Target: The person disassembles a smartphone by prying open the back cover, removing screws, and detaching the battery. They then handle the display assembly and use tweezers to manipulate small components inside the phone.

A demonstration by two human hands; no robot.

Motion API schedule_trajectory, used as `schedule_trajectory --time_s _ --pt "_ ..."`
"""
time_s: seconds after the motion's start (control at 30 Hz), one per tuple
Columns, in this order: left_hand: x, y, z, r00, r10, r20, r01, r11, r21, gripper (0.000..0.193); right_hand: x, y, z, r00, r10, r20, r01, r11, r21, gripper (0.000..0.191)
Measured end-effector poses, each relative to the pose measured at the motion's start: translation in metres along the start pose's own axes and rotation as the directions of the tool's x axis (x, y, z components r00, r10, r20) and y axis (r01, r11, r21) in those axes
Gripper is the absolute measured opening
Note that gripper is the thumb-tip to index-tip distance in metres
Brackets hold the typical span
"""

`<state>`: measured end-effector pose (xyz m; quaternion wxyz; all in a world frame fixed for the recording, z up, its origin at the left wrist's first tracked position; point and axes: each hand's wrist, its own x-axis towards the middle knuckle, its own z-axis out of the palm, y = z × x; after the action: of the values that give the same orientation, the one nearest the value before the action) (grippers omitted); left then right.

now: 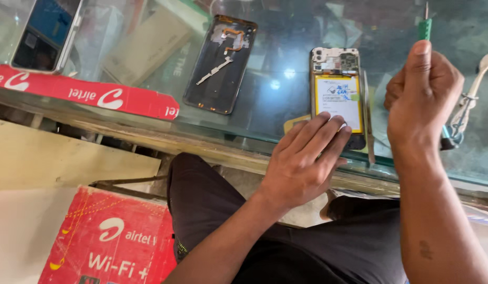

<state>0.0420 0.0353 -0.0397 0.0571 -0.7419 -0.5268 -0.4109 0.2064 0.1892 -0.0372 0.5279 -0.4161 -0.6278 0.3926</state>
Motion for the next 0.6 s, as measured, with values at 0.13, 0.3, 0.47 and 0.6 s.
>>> schedule_trajectory --time_s 0.13,0.3,0.47,0.6 --pt "-0.01 -0.002 -0.002 0.999 0.028 -0.021 -0.029 0.999 -0.04 0.036 -0.003 -0.017 0.012 0.994 -0.104 0.016 0.104 0.994 -0.039 0.05" --pt "-0.018 -0.003 0.002 0.991 0.024 -0.134 -0.037 0.995 -0.093 0.025 -0.011 -0.055 0.024 0.989 -0.125 -0.084 0.109 0.979 -0.172 0.044" --pt "-0.019 0.002 0.007 0.963 -0.048 -0.265 0.013 0.991 -0.131 0.024 -0.058 -0.101 0.012 0.999 -0.039 0.034 0.052 0.803 -0.594 0.043" --pt "-0.017 0.008 0.006 0.945 -0.109 -0.308 0.043 0.976 -0.215 0.026 -0.071 -0.104 0.012 0.987 0.142 0.069 -0.051 0.7 -0.712 0.05"
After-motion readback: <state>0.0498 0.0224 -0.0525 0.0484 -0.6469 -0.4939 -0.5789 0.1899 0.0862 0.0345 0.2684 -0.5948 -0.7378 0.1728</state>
